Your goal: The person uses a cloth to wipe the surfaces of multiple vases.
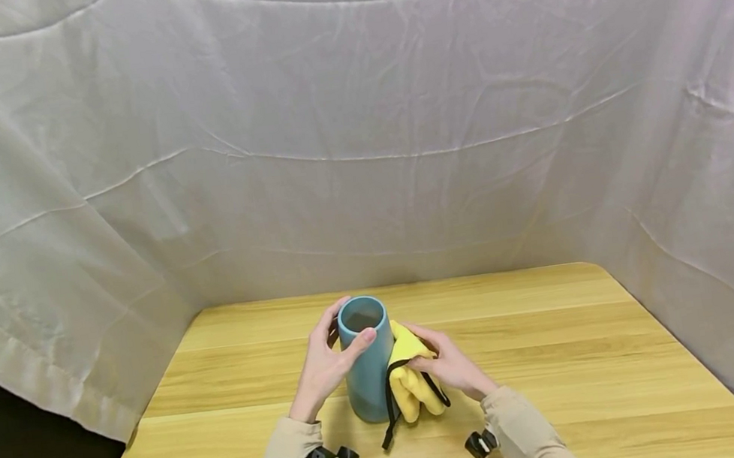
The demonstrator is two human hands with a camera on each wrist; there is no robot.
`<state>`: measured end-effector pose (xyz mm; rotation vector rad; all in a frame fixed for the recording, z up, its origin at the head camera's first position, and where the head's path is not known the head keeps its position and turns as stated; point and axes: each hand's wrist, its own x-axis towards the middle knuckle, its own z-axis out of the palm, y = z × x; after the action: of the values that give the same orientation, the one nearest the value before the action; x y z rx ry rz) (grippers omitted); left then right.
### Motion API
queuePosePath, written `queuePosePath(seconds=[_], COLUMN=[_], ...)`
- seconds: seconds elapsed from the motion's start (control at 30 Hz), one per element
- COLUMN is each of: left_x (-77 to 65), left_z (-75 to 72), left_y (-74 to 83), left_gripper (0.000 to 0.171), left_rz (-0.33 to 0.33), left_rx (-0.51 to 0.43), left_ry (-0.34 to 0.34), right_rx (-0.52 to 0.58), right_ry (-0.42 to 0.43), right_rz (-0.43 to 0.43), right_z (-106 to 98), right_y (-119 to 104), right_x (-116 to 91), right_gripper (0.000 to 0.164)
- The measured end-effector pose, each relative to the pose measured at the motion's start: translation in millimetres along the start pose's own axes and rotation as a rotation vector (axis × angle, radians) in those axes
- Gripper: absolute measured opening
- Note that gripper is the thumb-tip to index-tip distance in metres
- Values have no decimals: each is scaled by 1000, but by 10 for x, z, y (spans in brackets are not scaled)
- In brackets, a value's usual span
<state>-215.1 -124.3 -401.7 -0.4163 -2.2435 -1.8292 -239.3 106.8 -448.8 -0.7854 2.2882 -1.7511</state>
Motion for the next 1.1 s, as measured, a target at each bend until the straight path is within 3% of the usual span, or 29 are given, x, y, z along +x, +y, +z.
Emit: queuePosePath(seconds=[0.43,0.83,1.1], left_x=[4,4,14], left_z=[-3,-1,1], left_y=[-16,-20,-26], left_gripper=[64,64,64], left_rz=[2,15,19], left_rx=[-2,-1,4], left_ry=[3,3,0], right_rx=[-36,-31,-32], right_ry=[43,40,37], right_rz=[-116,-77,-82], right_z=[-80,-90,-79], right_y=[-505,-547,-384], right_x=[165,154,122], right_gripper=[65,66,63])
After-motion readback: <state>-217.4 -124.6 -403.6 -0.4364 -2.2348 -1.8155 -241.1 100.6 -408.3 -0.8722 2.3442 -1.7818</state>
